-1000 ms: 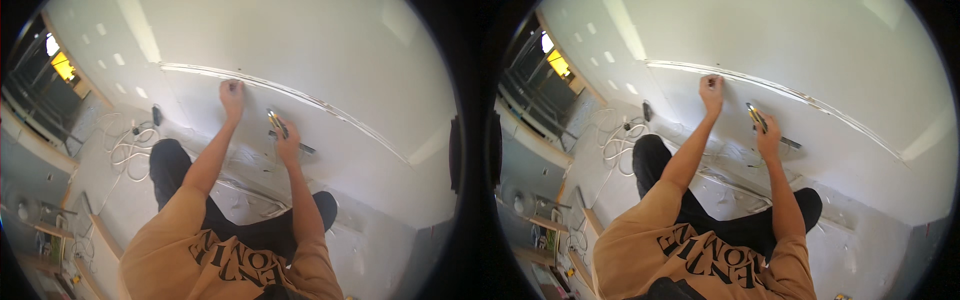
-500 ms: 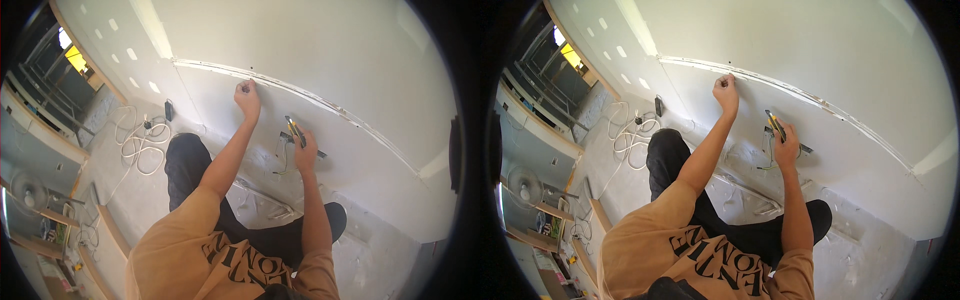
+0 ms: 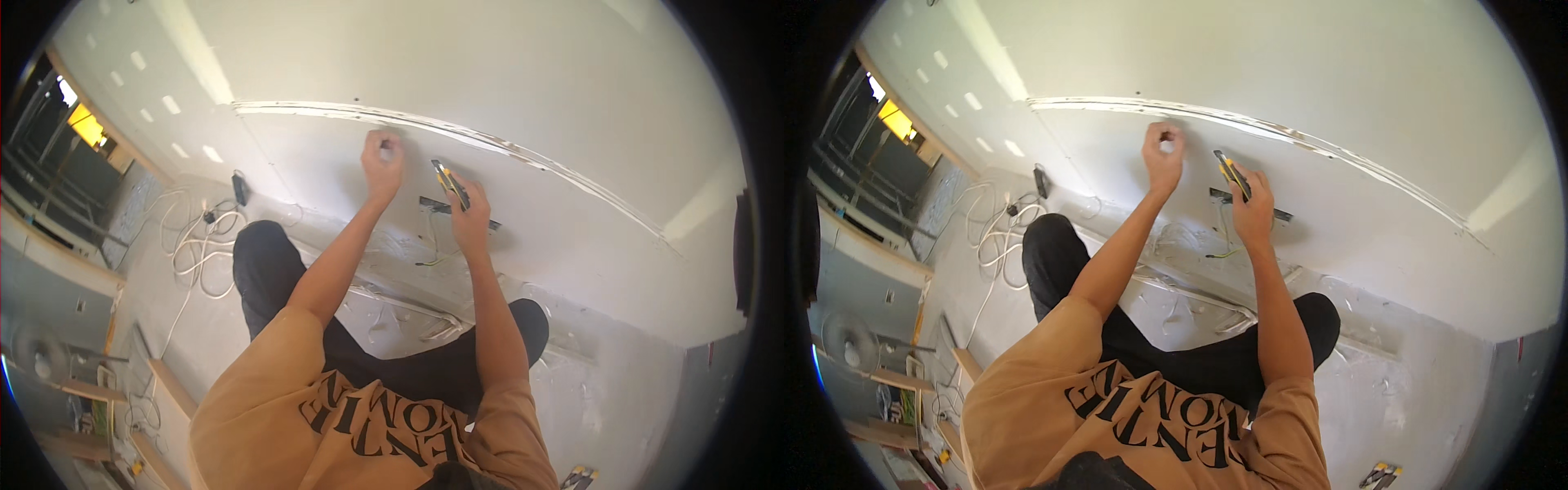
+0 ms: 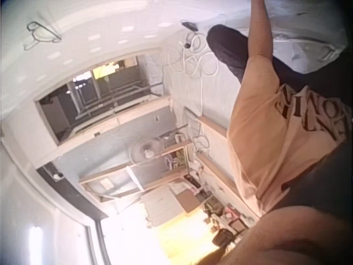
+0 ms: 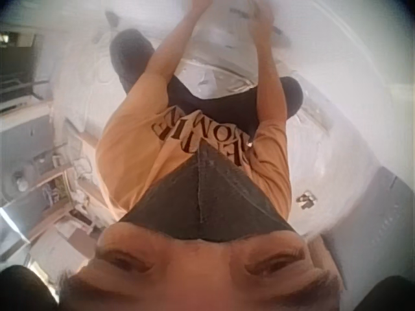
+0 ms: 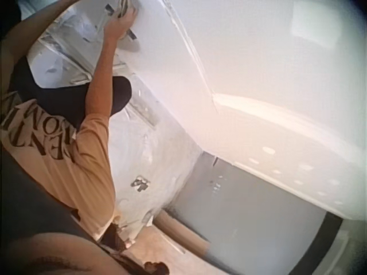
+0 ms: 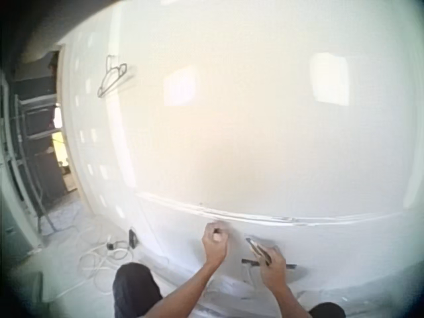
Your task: Using a utility knife to cut a section out of a drywall sheet that is already installed on a wall.
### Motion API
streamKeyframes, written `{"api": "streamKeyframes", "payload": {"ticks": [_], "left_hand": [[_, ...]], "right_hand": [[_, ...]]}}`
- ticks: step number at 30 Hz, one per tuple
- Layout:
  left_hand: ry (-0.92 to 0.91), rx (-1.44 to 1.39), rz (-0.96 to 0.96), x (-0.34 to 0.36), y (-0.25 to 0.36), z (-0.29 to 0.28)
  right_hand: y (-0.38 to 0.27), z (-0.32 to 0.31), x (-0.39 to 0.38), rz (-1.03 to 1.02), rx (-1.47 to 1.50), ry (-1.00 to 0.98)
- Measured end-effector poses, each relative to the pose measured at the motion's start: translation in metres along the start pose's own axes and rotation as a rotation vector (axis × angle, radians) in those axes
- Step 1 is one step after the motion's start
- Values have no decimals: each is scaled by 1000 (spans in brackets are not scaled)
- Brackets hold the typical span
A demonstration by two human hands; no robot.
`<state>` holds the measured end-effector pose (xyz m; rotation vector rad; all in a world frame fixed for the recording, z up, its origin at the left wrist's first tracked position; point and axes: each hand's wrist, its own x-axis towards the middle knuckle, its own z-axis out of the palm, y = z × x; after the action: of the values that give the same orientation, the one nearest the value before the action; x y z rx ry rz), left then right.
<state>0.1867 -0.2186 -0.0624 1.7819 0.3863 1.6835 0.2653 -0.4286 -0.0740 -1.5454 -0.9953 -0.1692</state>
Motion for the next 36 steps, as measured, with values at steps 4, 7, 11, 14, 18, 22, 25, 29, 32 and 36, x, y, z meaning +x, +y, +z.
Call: {"api": "streamKeyframes", "payload": {"ticks": [4, 7, 11, 14, 18, 22, 25, 29, 32, 36], "left_hand": [[14, 164, 31, -3, -3, -16], [20, 230, 111, -6, 15, 0], [-199, 266, 132, -29, 17, 10], [-590, 56, 191, -55, 12, -6], [-414, -23, -101, -70, 17, 7], [-258, -161, -210, -49, 1, 5], [-256, -312, -401, -38, 0, 0], [-176, -433, -674, -28, 2, -9], [-102, -302, -484, -16, -16, -13], [-92, -310, -591, -9, -8, -22]], "right_hand": [[6, -6, 8, 117, 129, 42], [10, -10, 7, 243, 249, 46], [8, -9, 9, 393, 389, -22], [5, -5, 11, 384, 451, -36], [2, -5, 14, 333, 517, -97], [3, 18, 20, 349, 480, -253], [-4, 37, 25, 337, 425, -341], [-17, 60, 30, 413, 358, -370], [-2, 90, 35, 30, 45, -247], [-19, 115, 41, 57, 106, -113]]}}
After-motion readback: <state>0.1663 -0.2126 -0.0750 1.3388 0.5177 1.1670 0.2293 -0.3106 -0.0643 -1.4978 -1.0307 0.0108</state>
